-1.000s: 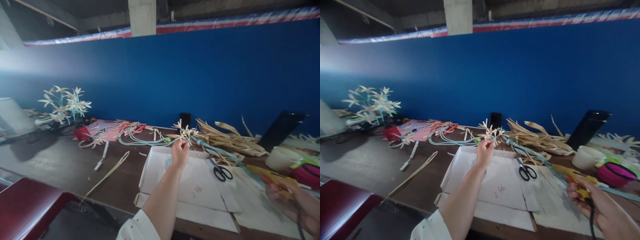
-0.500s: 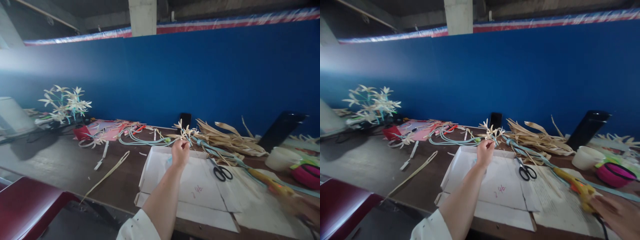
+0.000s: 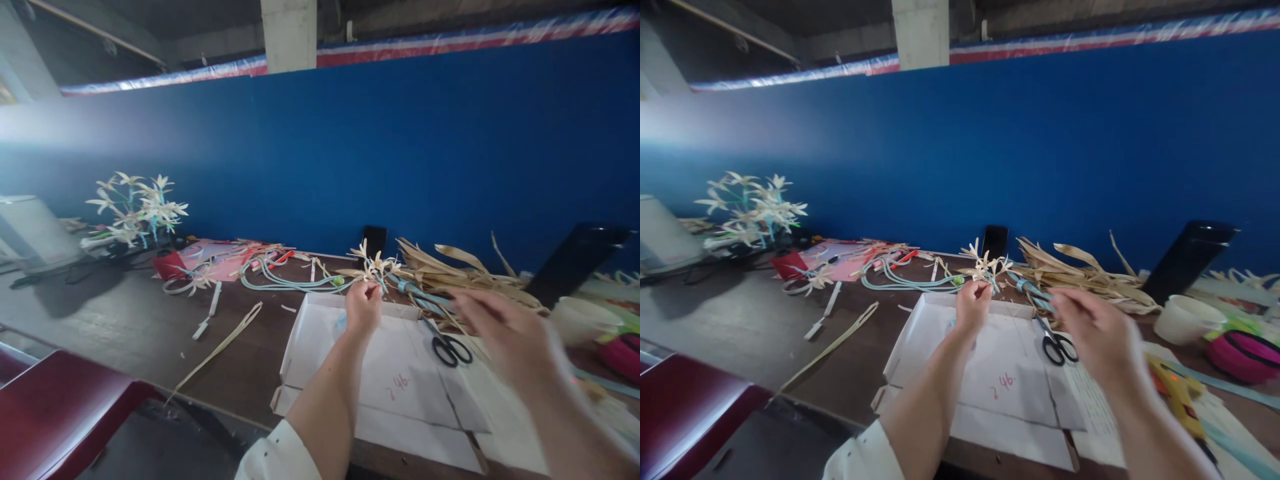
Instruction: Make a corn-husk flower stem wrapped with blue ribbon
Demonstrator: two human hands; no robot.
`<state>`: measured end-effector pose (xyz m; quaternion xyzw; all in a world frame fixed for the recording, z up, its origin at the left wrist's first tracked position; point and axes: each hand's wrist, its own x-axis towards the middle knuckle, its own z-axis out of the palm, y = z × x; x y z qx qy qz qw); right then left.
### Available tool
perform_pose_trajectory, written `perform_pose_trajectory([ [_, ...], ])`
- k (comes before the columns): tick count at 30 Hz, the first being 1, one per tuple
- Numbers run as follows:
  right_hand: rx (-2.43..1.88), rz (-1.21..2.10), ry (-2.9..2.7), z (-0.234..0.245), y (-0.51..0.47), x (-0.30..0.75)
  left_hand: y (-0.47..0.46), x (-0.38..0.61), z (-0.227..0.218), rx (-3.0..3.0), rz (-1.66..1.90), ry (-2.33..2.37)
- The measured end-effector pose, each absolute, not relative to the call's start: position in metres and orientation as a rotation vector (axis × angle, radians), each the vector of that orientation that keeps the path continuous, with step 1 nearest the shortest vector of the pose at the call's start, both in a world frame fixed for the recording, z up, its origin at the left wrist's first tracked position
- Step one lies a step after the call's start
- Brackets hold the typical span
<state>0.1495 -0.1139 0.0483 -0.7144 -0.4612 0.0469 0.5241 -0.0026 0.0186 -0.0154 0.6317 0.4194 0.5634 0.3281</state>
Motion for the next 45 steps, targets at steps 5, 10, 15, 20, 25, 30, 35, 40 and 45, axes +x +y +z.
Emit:
perform_pose_trajectory([
  [5, -1.634, 0.360, -1.382, 0.021, -0.040, 0.107, 0.020, -0.003, -0.015, 1.674, 1.474, 1.129],
  [10, -1.627, 0.362, -1.389, 0.001, -0.024, 0.099, 0.022, -0.002, -0.018, 1.714, 1.488, 1.119],
  [15, -1.645, 0.331, -1.306, 0.000, -0.030, 0.095, 0.021, -0.001, -0.022, 1.762, 1.514, 1.096],
  [20, -1.542, 0.384, -1.248, -0.012, -0.026, 0.099, 0.019, 0.000, -0.023, 1.784, 1.508, 1.076],
  [25, -1.571, 0.355, -1.225, -0.017, -0.024, 0.102, 0.019, 0.000, -0.025, 1.843, 1.522, 1.050],
  [30, -1.561, 0.377, -1.191, -0.023, -0.022, 0.104, 0.019, -0.001, -0.024, 1.894, 1.513, 1.019],
  [35, -1.512, 0.437, -1.127, -0.029, -0.019, 0.106, 0.015, -0.002, -0.021, 1.945, 1.519, 0.977],
  [40, -1.528, 0.463, -1.098, -0.027, -0.022, 0.105, 0.013, -0.002, -0.020, 1.963, 1.510, 0.954],
  [45, -1.534, 0.471, -1.086, -0.022, -0.026, 0.102, 0.016, -0.002, -0.020, 1.881, 1.499, 0.957],
])
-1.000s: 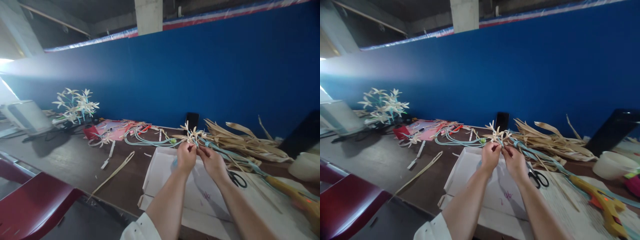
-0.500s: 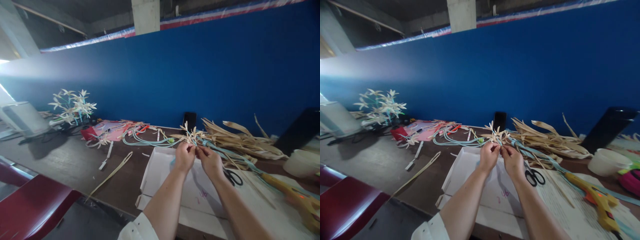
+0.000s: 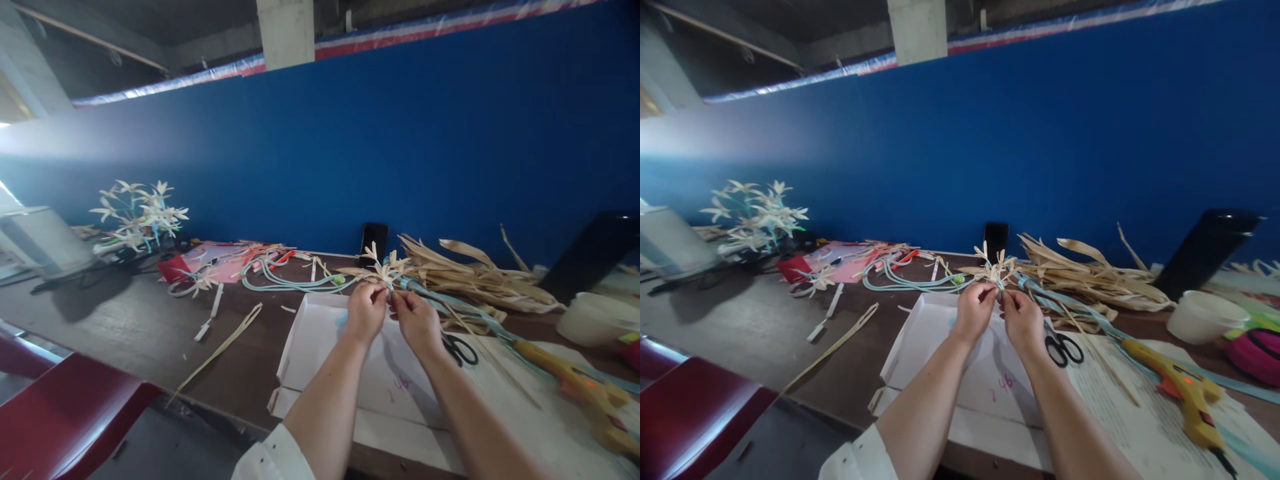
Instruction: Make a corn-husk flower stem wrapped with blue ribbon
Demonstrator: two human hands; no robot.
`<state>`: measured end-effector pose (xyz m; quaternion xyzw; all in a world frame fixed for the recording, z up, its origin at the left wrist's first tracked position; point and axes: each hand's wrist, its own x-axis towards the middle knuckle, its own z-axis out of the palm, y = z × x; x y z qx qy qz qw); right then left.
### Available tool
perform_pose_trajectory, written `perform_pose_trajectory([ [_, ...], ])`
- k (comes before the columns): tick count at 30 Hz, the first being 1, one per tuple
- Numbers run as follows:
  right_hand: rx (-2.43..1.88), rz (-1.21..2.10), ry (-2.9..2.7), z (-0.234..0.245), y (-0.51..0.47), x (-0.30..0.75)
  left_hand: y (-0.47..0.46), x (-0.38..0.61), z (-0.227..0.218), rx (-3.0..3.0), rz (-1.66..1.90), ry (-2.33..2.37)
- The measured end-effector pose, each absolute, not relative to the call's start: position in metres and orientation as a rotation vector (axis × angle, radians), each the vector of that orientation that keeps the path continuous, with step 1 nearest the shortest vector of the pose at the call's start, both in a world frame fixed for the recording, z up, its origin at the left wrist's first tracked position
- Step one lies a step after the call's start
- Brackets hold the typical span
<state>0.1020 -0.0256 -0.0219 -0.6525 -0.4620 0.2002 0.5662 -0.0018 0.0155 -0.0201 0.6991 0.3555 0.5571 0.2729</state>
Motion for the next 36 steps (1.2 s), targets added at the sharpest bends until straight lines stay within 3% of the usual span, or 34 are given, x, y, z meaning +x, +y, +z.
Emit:
perform_pose_trajectory([
  [21, -1.544, 0.192, -1.244, -0.0204, -0.0298, 0.0992, 0.0121, -0.0022, -0.0130, 1.605, 1.557, 0.941],
  [36, -1.516, 0.246, -1.239, -0.0166, -0.0332, 0.0968, 0.0118, -0.0024, -0.0128, 1.596, 1.557, 0.952],
])
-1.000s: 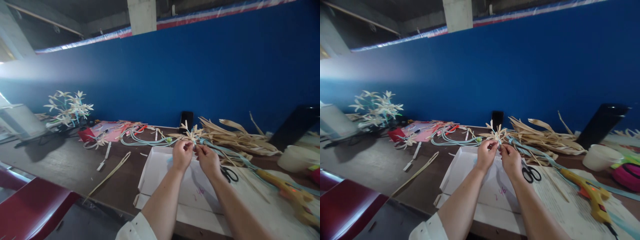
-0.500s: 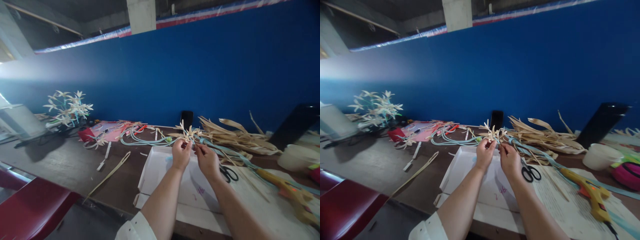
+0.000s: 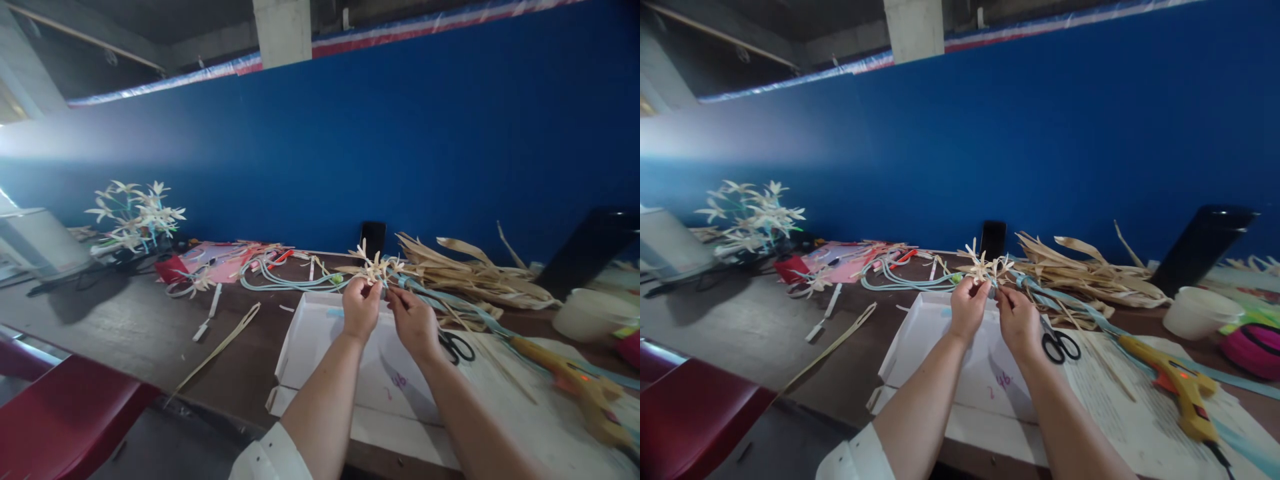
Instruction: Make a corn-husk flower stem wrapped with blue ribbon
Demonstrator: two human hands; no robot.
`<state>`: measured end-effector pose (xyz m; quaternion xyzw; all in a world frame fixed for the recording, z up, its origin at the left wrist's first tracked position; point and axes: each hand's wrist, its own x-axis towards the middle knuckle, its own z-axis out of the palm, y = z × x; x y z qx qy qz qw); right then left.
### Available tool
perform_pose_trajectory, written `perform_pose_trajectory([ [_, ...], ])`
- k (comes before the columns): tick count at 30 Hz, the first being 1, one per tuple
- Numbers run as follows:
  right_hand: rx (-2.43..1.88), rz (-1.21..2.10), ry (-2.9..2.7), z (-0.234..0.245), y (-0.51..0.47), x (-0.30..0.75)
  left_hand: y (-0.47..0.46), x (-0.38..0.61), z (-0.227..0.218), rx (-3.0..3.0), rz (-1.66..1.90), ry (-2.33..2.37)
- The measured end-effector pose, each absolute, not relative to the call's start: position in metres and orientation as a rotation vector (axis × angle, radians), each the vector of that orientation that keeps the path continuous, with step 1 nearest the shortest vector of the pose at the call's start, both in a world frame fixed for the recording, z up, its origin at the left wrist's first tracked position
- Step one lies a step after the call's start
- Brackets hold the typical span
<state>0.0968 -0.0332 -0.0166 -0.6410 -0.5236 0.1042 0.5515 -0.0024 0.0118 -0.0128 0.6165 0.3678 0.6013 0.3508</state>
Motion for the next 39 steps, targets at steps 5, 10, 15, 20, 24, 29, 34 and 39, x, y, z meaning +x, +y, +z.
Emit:
perform_pose_trajectory([
  [5, -1.530, 0.230, -1.249, -0.0176, -0.0325, 0.0976, 0.0125, -0.0026, -0.0135, 1.620, 1.565, 0.945],
  [10, -1.536, 0.167, -1.270, -0.0157, -0.0345, 0.0962, 0.0118, -0.0032, -0.0124, 1.643, 1.577, 0.948],
  [15, -1.528, 0.196, -1.249, -0.0119, -0.0373, 0.0928, 0.0117, -0.0037, -0.0122, 1.649, 1.582, 0.936],
  [20, -1.523, 0.214, -1.243, -0.0107, -0.0375, 0.0920, 0.0118, -0.0039, -0.0118, 1.653, 1.586, 0.924],
  [24, -1.516, 0.201, -1.264, -0.0138, -0.0358, 0.0950, 0.0113, -0.0034, -0.0101, 1.652, 1.580, 0.939],
  [29, -1.527, 0.185, -1.291, -0.0161, -0.0351, 0.0975, 0.0100, -0.0033, -0.0082, 1.643, 1.582, 0.951],
  [34, -1.533, 0.178, -1.292, -0.0138, -0.0368, 0.0961, 0.0099, -0.0028, -0.0089, 1.624, 1.575, 0.934],
  [39, -1.563, 0.157, -1.305, -0.0099, -0.0389, 0.0942, 0.0090, -0.0016, -0.0086, 1.613, 1.571, 0.937],
])
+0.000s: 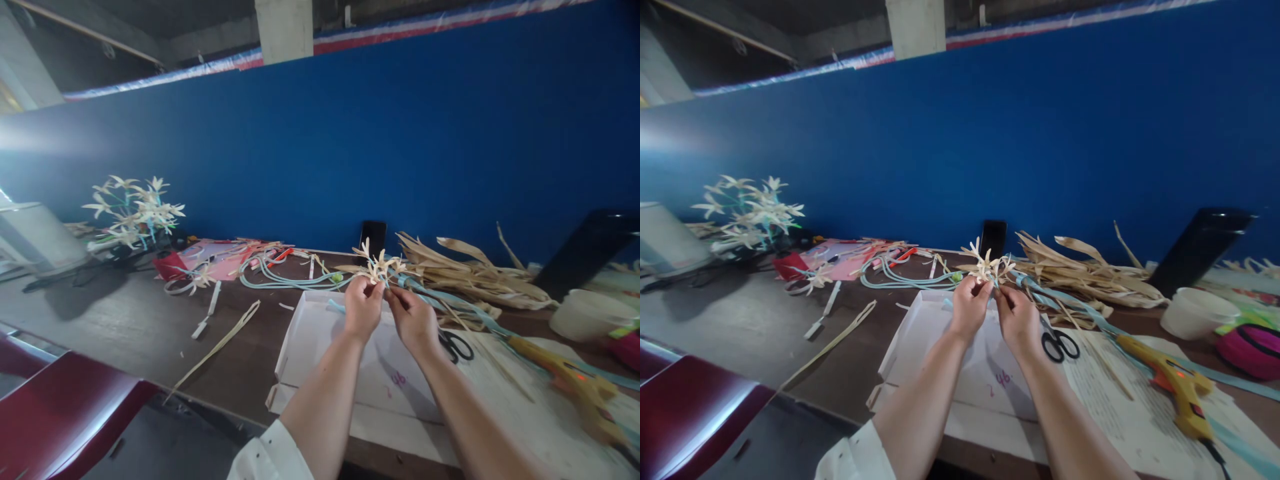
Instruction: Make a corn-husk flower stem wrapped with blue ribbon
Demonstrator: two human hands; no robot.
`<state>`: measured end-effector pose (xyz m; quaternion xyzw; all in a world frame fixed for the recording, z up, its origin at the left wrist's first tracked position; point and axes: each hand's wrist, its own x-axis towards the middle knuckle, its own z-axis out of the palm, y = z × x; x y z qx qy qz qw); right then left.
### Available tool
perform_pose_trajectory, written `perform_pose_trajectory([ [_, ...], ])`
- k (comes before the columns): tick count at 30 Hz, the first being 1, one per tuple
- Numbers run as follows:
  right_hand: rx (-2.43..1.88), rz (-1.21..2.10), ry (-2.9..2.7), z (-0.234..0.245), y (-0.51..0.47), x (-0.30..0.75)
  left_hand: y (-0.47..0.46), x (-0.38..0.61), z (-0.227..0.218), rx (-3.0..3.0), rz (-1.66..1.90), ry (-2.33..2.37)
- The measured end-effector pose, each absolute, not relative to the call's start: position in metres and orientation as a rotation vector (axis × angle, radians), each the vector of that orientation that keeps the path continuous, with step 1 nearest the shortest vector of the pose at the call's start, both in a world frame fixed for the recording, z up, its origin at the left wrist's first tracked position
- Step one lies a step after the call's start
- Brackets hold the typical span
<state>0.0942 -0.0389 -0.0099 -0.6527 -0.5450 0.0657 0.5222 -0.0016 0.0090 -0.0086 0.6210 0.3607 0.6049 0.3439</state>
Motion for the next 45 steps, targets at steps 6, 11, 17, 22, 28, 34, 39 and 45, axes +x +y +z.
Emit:
perform_pose_trajectory([
  [6, -1.590, 0.137, -1.317, -0.0104, -0.0393, 0.0943, 0.0093, -0.0009, -0.0100, 1.612, 1.557, 0.918],
  [11, -1.603, 0.108, -1.328, -0.0102, -0.0395, 0.0940, 0.0100, 0.0001, -0.0119, 1.614, 1.548, 0.929],
  [17, -1.612, 0.093, -1.332, -0.0090, -0.0403, 0.0936, 0.0083, 0.0000, -0.0109, 1.629, 1.563, 0.928],
  [22, -1.607, 0.067, -1.325, -0.0115, -0.0393, 0.0953, 0.0072, 0.0001, -0.0105, 1.656, 1.569, 0.940],
  [28, -1.605, 0.054, -1.316, -0.0142, -0.0367, 0.0965, 0.0064, 0.0000, -0.0120, 1.692, 1.606, 0.927],
  [34, -1.598, 0.078, -1.278, -0.0161, -0.0355, 0.0981, 0.0063, -0.0010, -0.0125, 1.750, 1.643, 0.931],
  [39, -1.586, 0.096, -1.266, -0.0161, -0.0347, 0.0980, 0.0076, -0.0014, -0.0130, 1.812, 1.676, 0.899],
  [45, -1.577, 0.101, -1.240, -0.0179, -0.0335, 0.0977, 0.0085, 0.0001, -0.0146, 1.793, 1.665, 0.903],
])
